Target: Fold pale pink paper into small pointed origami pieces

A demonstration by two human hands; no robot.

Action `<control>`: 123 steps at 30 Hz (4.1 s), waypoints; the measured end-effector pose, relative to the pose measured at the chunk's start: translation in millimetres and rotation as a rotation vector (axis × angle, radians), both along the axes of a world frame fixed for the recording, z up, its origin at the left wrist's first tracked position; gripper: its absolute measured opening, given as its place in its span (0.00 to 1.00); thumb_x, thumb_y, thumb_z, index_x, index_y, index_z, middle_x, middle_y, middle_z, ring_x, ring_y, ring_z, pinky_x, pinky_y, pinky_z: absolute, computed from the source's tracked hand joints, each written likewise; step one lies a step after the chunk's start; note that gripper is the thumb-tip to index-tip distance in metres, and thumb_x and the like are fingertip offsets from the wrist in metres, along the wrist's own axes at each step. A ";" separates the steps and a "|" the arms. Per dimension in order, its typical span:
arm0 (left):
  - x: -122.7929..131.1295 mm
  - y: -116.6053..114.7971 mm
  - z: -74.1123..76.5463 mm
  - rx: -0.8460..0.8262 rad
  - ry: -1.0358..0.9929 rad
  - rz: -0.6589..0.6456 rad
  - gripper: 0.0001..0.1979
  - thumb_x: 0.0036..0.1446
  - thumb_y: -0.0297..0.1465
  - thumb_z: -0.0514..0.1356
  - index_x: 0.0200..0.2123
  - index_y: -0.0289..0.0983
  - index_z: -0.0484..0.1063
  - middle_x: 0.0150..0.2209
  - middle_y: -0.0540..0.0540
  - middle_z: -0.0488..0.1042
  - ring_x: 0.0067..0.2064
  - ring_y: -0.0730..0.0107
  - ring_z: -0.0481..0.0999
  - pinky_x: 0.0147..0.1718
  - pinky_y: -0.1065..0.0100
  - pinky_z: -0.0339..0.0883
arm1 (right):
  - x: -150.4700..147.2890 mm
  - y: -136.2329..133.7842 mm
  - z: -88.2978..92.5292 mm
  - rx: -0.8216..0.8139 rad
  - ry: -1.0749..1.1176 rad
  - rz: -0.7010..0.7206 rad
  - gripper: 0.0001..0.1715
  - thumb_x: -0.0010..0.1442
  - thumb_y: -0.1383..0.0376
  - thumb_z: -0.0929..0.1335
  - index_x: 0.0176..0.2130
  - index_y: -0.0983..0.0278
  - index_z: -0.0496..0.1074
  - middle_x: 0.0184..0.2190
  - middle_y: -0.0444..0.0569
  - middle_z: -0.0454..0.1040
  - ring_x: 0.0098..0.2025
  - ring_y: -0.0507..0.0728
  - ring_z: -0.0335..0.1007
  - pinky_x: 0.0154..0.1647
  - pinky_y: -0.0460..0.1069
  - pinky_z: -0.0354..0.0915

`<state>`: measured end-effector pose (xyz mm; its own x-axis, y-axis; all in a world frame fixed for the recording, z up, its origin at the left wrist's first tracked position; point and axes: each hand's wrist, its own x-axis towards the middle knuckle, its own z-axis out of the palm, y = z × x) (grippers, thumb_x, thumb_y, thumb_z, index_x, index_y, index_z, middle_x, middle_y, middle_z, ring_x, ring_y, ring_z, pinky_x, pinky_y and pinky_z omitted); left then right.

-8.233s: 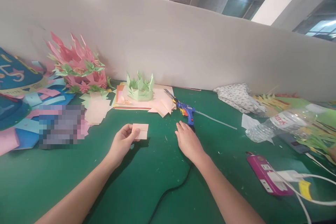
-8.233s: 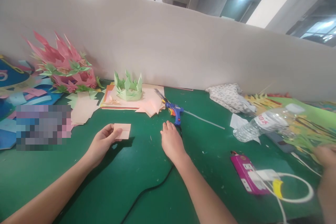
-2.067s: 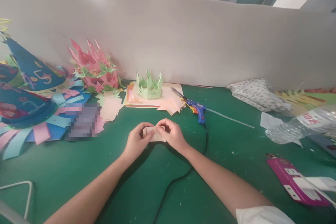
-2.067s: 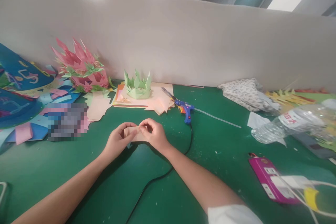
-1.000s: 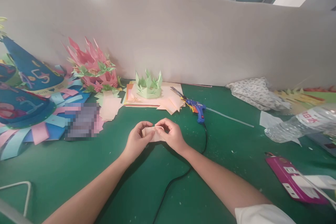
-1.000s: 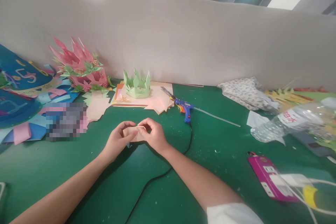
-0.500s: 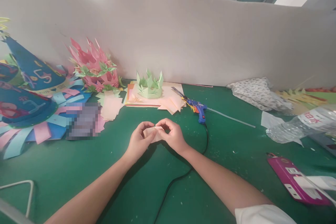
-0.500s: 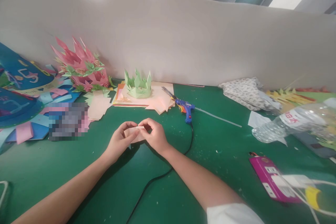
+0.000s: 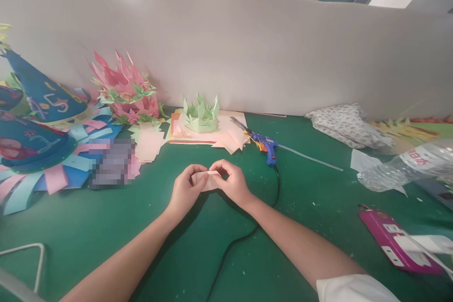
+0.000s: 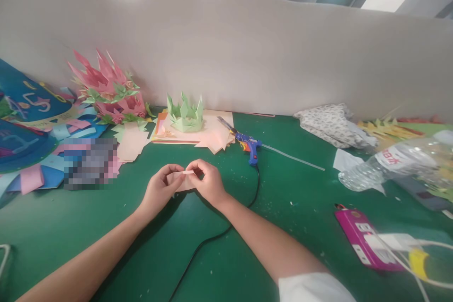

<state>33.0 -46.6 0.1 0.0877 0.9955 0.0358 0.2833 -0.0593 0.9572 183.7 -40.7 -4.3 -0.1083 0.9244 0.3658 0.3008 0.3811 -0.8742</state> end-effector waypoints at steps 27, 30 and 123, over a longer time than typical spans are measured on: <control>3.5 -2.5 3.0 -0.028 -0.246 -0.060 0.10 0.47 0.30 0.59 0.34 0.38 0.61 0.28 0.53 0.66 0.26 0.77 0.67 0.23 0.76 0.61 | 0.9 2.2 1.5 -0.204 0.191 0.223 0.13 0.52 0.68 0.64 0.40 0.60 0.60 0.27 0.40 0.60 0.29 0.50 0.61 0.30 0.45 0.61; 4.7 -3.7 4.3 -0.037 -0.232 -0.051 0.10 0.47 0.31 0.58 0.34 0.39 0.61 0.28 0.53 0.66 0.25 0.77 0.67 0.21 0.76 0.60 | 1.6 1.3 2.2 -0.188 0.202 0.217 0.13 0.53 0.68 0.64 0.40 0.60 0.60 0.26 0.40 0.60 0.29 0.51 0.61 0.31 0.46 0.61; -0.1 3.2 1.1 -0.250 -0.491 0.045 0.16 0.43 0.38 0.65 0.33 0.36 0.67 0.26 0.53 0.70 0.27 0.75 0.69 0.27 0.75 0.62 | 9.7 -5.8 3.6 0.678 -0.726 0.011 0.14 0.60 0.73 0.61 0.36 0.57 0.71 0.37 0.39 0.76 0.38 0.55 0.60 0.40 0.52 0.53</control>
<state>32.9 -43.4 1.2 0.0773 0.9814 -0.1758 -0.2030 0.1881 0.9609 193.4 -46.5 -0.7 -0.5230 0.5416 0.6582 0.6699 0.7386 -0.0755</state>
